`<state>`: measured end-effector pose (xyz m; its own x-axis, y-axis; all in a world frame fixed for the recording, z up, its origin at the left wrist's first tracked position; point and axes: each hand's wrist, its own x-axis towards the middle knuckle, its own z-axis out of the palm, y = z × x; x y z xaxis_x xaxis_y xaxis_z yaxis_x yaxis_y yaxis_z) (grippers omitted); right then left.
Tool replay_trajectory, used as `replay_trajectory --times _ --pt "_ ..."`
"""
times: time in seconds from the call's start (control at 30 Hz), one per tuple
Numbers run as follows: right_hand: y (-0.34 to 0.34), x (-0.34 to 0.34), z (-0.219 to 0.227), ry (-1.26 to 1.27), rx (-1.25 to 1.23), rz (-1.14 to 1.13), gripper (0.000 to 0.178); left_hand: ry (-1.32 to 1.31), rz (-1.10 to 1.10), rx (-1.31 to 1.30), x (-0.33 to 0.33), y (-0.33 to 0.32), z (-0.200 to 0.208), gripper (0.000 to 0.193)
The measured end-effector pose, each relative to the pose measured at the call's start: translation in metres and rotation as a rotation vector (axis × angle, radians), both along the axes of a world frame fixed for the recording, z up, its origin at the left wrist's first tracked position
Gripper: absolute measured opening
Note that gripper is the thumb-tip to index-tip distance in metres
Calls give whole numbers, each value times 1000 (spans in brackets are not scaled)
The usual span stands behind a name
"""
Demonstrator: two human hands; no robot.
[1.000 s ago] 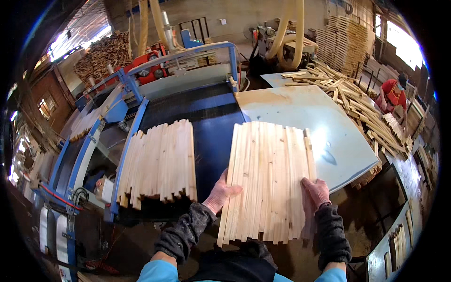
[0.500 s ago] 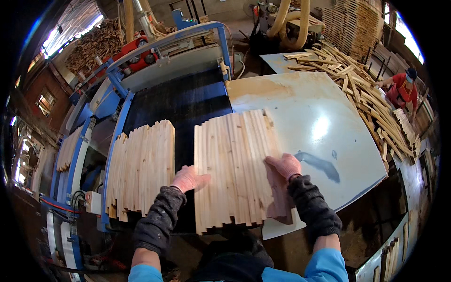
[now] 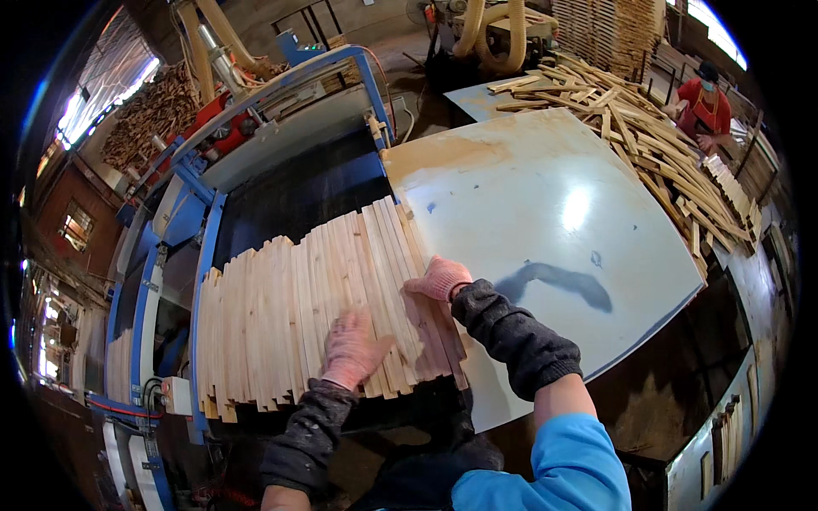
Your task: The person repeatedly picks up stacks of light-colored wooden planks from a metal table and places them onto a conveyor belt. The worker also occasionally picks up individual planks from the table and places them onto the conveyor.
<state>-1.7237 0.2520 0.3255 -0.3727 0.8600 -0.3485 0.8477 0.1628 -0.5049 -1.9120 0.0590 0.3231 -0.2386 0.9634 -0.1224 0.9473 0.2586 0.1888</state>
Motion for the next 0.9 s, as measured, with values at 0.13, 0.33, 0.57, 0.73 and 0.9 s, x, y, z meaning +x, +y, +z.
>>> replay_trajectory --times 0.13,0.33,0.57,0.73,0.9 --pt "13 11 -24 94 46 -33 77 -31 -194 102 46 12 -7 88" --pt "16 28 -33 115 96 -143 57 46 -319 75 63 12 -28 80" --pt "17 70 9 -17 -101 -242 53 84 -314 109 59 10 -32 80" --pt "3 55 7 -125 372 -175 67 -45 -235 26 36 -1 -6 86" --pt "-5 4 -27 208 646 -15 57 -147 -39 420 -81 -69 -24 90"
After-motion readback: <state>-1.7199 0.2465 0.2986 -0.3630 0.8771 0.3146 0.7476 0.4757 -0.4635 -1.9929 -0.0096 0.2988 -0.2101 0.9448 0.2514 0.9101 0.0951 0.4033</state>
